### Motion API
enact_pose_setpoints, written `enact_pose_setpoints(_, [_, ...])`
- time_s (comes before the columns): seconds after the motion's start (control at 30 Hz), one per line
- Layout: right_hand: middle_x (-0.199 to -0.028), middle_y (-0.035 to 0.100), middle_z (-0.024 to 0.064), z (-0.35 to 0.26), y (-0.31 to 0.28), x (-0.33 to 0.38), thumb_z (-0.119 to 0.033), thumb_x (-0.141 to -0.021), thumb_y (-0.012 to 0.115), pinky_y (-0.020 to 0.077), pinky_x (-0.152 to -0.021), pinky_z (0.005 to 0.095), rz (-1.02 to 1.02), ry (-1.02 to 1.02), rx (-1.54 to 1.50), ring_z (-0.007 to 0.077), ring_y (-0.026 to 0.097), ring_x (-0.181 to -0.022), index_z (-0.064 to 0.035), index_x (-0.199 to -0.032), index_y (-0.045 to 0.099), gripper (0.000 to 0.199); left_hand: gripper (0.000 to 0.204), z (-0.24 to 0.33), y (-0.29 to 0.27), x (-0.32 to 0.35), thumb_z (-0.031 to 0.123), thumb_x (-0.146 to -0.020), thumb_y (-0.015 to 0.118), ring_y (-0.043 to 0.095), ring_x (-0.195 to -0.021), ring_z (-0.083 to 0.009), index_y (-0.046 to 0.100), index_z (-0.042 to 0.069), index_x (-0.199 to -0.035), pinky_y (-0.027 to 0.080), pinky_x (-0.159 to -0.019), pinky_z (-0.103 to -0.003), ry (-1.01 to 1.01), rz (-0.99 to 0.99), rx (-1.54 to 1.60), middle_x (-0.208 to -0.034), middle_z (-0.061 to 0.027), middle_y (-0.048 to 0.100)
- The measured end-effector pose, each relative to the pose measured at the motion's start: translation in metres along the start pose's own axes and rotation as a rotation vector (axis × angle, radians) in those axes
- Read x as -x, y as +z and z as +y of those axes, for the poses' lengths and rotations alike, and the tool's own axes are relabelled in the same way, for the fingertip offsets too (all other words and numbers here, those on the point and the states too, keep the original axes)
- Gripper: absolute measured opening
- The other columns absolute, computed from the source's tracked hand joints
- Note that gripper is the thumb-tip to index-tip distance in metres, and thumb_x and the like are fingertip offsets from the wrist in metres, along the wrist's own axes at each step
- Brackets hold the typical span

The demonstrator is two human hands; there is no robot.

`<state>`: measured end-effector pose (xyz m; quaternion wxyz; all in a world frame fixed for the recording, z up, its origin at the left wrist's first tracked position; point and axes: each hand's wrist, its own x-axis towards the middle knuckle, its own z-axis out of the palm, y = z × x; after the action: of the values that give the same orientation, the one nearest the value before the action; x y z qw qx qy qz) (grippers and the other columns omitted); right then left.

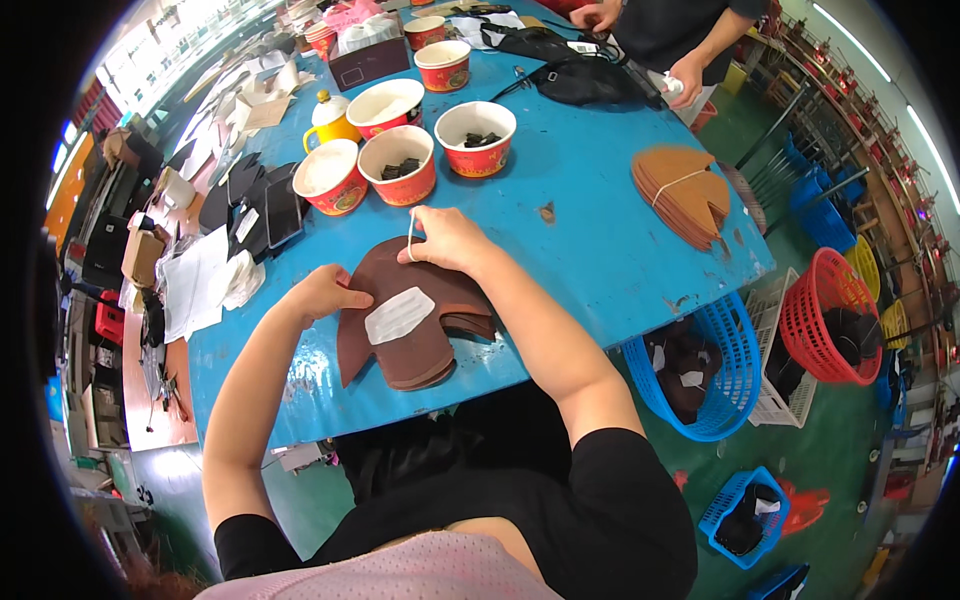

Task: The recorder is applying white adhesive patches to brown shoe upper components and then bundling them using rubber bands.

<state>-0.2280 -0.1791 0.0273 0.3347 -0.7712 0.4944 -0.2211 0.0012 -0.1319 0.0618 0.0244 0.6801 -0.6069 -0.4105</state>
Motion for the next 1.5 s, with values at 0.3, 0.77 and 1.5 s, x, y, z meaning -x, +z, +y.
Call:
enact_pose_setpoints(0.3, [-0.098,0.065,0.0158,0.021,-0.001,-0.002,-0.031,-0.062,0.081,0.0493,-0.077,0.034,0.143,0.037,-0.089,0.0268,0.063,-0.087,0.0049,-0.113,0.055,0.067,0.074,0.019,-0.002,-0.003,0.029,-0.061,0.082,0.056,-0.097,-0.0282,0.046,-0.005,-0.116,0.046,-0.079,-0.042,-0.118,0.034,-0.017,-0.105,-0.0176,0.056])
enact_pose_setpoints(0.77, [-0.097,0.063,0.0101,0.018,-0.002,-0.001,-0.016,-0.069,0.079,0.0504,-0.07,0.0262,0.129,0.128,-0.754,0.0157,0.062,-0.083,0.0055,-0.116,0.051,0.058,0.049,-0.004,0.027,0.017,0.004,-0.069,0.071,0.054,-0.093,-0.0201,0.042,0.003,-0.109,0.045,-0.08,-0.033,0.214,0.087,0.47,-0.101,-0.0115,0.054])
enact_pose_setpoints(1.5, [-0.107,0.062,0.0068,0.004,0.007,0.004,-0.017,-0.091,0.057,0.0453,-0.082,0.0262,0.04,0.004,-0.691,0.0101,0.055,-0.095,0.0028,-0.122,0.052,0.038,0.069,-0.013,0.025,-0.001,0.003,-0.072,0.058,0.051,-0.112,-0.0221,0.032,-0.001,-0.136,0.039,-0.097,-0.031,0.418,0.147,0.68,-0.122,-0.015,0.052])
